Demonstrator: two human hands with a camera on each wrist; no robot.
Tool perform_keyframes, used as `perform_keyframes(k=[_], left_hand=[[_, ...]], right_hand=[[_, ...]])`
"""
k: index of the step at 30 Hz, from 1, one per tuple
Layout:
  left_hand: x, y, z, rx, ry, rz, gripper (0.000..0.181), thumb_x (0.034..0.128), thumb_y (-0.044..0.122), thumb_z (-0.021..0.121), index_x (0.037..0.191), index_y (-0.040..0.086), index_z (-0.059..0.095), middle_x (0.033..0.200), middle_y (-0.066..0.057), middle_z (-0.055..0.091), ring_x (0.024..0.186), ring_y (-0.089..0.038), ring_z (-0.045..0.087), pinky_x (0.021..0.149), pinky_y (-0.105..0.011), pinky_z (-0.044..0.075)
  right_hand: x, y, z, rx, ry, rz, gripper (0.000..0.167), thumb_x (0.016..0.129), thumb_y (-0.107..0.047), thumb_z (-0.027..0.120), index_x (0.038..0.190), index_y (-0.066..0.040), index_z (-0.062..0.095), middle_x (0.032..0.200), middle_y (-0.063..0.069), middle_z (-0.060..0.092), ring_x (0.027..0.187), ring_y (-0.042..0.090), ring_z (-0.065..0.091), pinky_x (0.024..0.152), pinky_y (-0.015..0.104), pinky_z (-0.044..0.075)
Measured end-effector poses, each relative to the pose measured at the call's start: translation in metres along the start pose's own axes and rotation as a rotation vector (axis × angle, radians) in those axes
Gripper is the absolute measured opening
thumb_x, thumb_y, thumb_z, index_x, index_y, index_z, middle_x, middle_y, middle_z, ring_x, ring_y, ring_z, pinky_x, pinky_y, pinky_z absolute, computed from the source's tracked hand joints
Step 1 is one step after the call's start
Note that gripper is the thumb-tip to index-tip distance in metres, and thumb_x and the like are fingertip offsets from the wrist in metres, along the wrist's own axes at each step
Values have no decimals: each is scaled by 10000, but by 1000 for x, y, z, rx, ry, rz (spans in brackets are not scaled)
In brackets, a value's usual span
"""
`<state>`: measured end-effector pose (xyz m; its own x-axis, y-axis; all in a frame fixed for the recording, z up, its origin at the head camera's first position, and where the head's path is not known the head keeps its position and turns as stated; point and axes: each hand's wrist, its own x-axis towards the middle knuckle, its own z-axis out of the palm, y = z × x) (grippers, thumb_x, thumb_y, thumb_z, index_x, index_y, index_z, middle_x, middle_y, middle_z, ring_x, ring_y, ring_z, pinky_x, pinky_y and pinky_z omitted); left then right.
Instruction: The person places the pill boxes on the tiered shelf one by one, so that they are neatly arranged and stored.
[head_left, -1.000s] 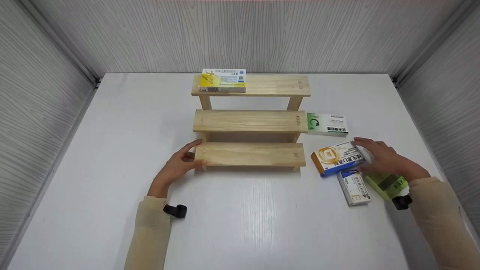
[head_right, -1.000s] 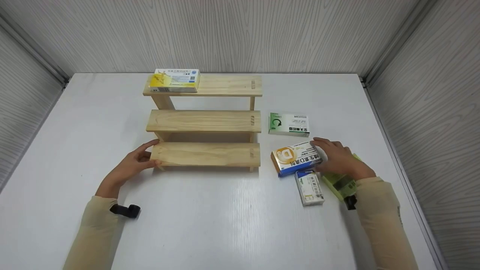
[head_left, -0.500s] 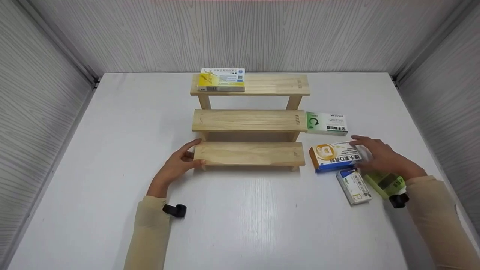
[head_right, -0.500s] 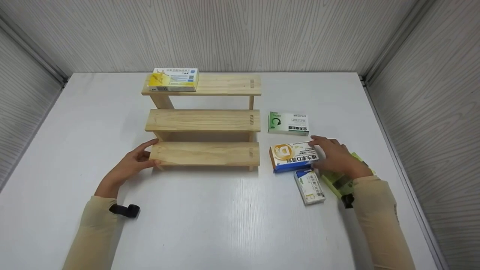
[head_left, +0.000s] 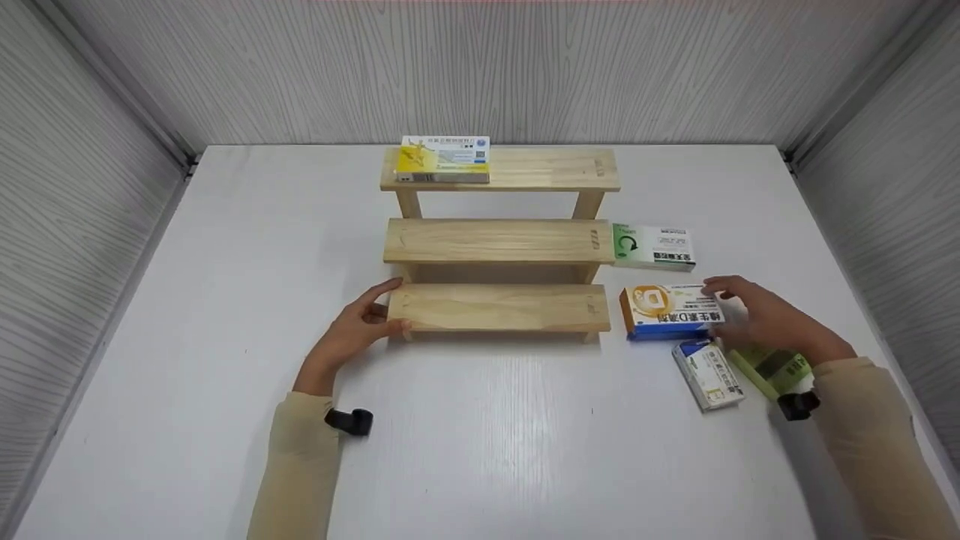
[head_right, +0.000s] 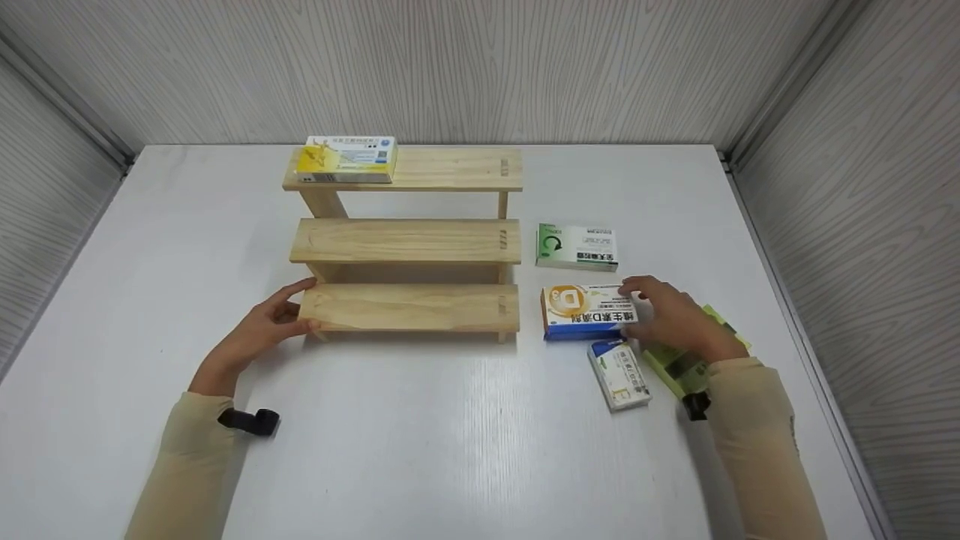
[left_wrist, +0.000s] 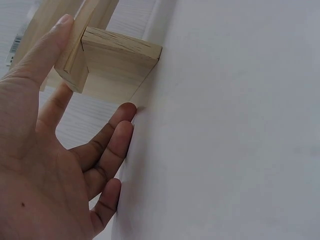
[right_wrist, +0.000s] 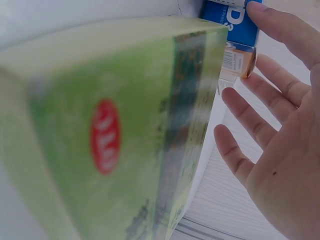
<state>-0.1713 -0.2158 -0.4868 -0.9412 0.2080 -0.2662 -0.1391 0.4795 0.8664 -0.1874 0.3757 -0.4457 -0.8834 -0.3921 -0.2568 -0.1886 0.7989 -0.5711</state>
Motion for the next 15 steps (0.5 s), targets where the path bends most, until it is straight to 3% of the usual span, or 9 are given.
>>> perform_keyframes(k=[8, 13, 15], left_hand=[[-2, 0, 0, 5, 3, -12, 739, 839, 395, 736, 1477, 369, 365, 1211, -198, 585, 1054, -265, 536, 857, -328, 389], [0, 0, 0, 6, 0, -5, 745, 838, 403, 737, 1480, 366, 362, 1224, -201, 592, 1064, -269, 549, 861, -327, 392], [1, 0, 0, 8, 0, -3, 743, 835, 400, 739, 1477, 363, 367, 1218, -201, 595, 1058, -269, 550, 856, -327, 395]], right_hand=[[-13, -6, -10, -21, 105, -36, 557, 867, -234, 729, 1324, -71, 456, 1454, 199, 393, 1212, 362, 438, 960, 529, 324], [-27, -5, -20, -38, 204, -92, 490, 866, -203, 729, 1288, -76, 513, 1403, 143, 431, 1125, -24, 402, 866, 285, 323], [-33, -4, -24, -26, 250, -117, 486, 855, -167, 736, 1285, -73, 530, 1385, 56, 444, 1077, -126, 365, 832, 230, 315]])
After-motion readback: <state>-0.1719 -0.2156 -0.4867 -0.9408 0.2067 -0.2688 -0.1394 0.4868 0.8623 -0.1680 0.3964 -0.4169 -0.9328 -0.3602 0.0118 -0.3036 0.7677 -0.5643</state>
